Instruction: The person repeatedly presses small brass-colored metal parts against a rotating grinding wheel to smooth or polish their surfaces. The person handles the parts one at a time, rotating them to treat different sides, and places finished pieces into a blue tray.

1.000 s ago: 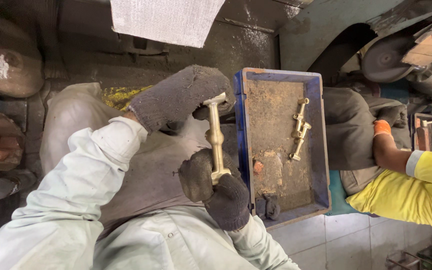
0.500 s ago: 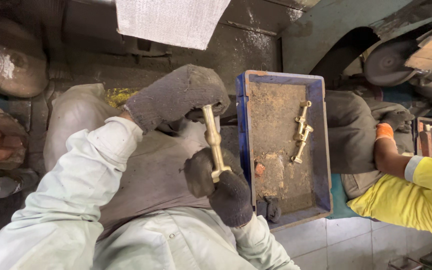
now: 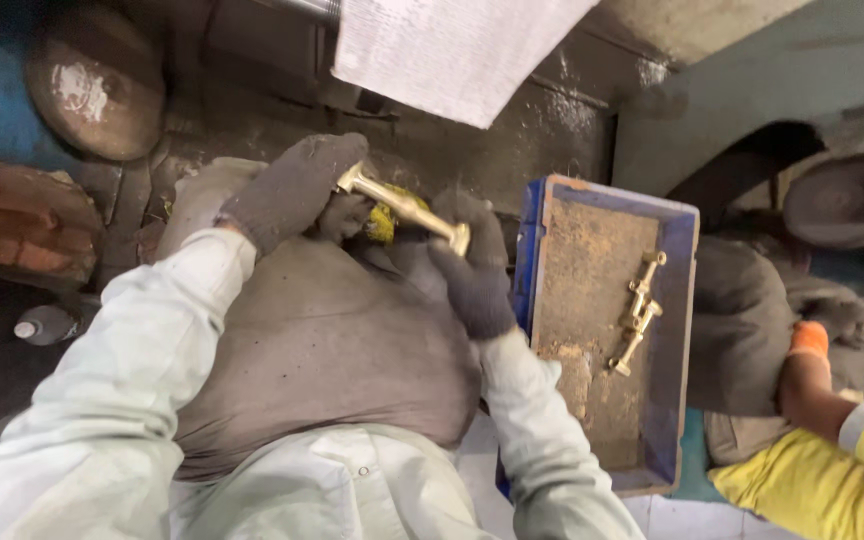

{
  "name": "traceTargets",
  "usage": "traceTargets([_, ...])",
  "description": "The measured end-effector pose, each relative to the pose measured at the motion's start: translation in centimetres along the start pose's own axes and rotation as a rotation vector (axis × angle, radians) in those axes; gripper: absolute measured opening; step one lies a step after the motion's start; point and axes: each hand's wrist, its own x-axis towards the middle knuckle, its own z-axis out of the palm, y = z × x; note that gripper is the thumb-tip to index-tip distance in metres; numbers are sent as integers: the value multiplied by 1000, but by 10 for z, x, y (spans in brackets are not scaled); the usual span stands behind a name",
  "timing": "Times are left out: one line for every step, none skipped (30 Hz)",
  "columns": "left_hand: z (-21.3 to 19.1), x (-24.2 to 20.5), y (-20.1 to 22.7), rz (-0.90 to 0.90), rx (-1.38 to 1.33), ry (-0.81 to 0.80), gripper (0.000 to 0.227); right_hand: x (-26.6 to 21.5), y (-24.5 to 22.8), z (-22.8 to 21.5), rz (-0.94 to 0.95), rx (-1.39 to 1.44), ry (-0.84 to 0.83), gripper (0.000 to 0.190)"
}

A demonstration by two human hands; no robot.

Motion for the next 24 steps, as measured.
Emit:
traceTargets([-6,6,-9,-231,-131,14,41,12,15,2,105,32,-13,47])
traceTargets([-9,18,-19,-164,-87,52,43,25,30,3,111,117,-37,46])
traceTargets([-10,37,-29,-98,-43,90,46,41,44,4,118,201,-60,45])
traceTargets([-13,55,-41,-31,2,128,48,54,54,5,126,285,-83,45])
traceTargets([-14,72,-54,36,149,117,49,64,62,6,252,309,-55,41])
traceTargets([-16,88,-64,102,298,108,50,75,70,5,378,332,-26,37])
traceTargets([-15,99,-75,163,442,92,52,81,76,4,513,350,7,34])
traceTargets([-15,107,-81,177,387,110,52,86,84,5,513,344,36,33])
traceTargets([-13,111,-82,187,330,127,53,88,91,7,518,338,64,32])
traceTargets([-12,113,-78,197,274,144,54,89,100,8,523,331,92,31])
traceTargets([-11,111,-71,199,220,161,56,88,109,8,525,305,83,27])
traceTargets([-11,108,-60,201,167,179,57,87,118,5,526,278,73,23])
traceTargets([-12,104,-47,204,118,196,59,83,127,2,527,254,67,20])
traceTargets([-11,99,-33,-18,9,155,62,80,135,-1,518,178,60,19])
traceTargets([-11,96,-19,-232,-98,114,65,79,143,-3,500,101,53,18])
traceTargets([-12,93,-8,-445,-205,70,69,78,150,-5,481,25,44,17])
traceTargets([-13,91,-2,-364,-209,73,66,74,154,-8,204,-265,8,17])
traceTargets([-14,90,-1,-283,-213,77,63,68,157,-13,-81,-543,-40,20])
traceTargets([-15,92,-2,-196,-213,80,60,66,162,-16,-379,-810,-92,25])
traceTargets([-16,96,-6,-243,-181,69,59,66,167,-20,-330,-780,-112,28])
traceTargets([-15,99,-15,-291,-151,60,57,64,173,-24,-282,-749,-136,32])
traceTargets([-13,102,-25,-339,-121,51,56,62,180,-26,-234,-716,-159,35])
traceTargets([-11,107,-34,-93,109,122,56,66,189,-23,36,-324,-38,30])
traceTargets([-6,111,-42,155,337,190,59,71,196,-18,300,75,76,26])
